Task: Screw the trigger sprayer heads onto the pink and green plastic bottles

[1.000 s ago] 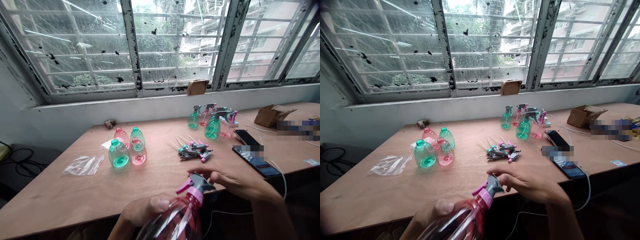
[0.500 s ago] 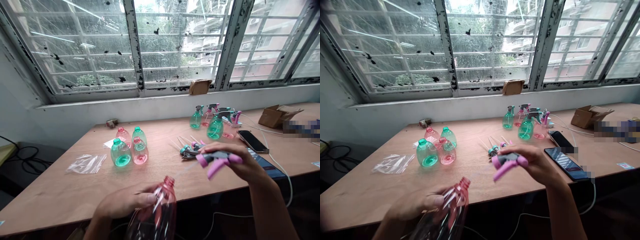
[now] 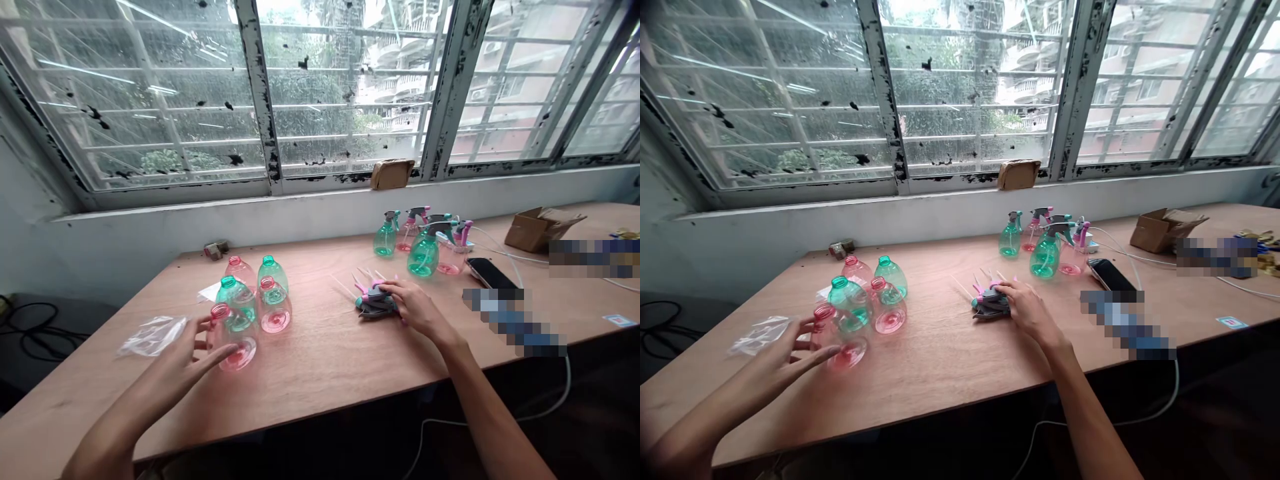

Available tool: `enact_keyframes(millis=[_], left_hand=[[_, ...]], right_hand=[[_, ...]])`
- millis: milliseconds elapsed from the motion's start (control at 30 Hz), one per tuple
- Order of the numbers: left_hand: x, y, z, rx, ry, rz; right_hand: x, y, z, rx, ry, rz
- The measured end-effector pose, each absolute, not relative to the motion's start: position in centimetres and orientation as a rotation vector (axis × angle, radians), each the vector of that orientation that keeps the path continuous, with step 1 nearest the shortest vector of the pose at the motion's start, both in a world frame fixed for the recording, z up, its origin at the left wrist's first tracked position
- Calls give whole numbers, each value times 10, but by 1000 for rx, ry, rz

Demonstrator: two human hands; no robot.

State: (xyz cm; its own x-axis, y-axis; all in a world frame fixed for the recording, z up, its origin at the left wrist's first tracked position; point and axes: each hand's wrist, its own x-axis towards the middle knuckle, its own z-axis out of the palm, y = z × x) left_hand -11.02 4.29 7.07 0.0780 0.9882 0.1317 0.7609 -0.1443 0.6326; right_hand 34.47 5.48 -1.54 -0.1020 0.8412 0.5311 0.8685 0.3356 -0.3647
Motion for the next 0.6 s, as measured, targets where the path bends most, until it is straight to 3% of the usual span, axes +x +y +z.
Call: enact_keyframes(millis=[133,300,500,600], left_hand=[[-105,60,59,2011,1740,685],[-98,60,57,2098,1851,766],[-90,35,84,2185,1990,929],[-76,14,99,2327,1773,1133]], right_hand=[[373,77,4,-1574,-1852,-269],[434,124,54,-2002,-1568,-752],[457,137,67,-2139,-1675,-760],[459,129,68,-2171,-1690,-753]])
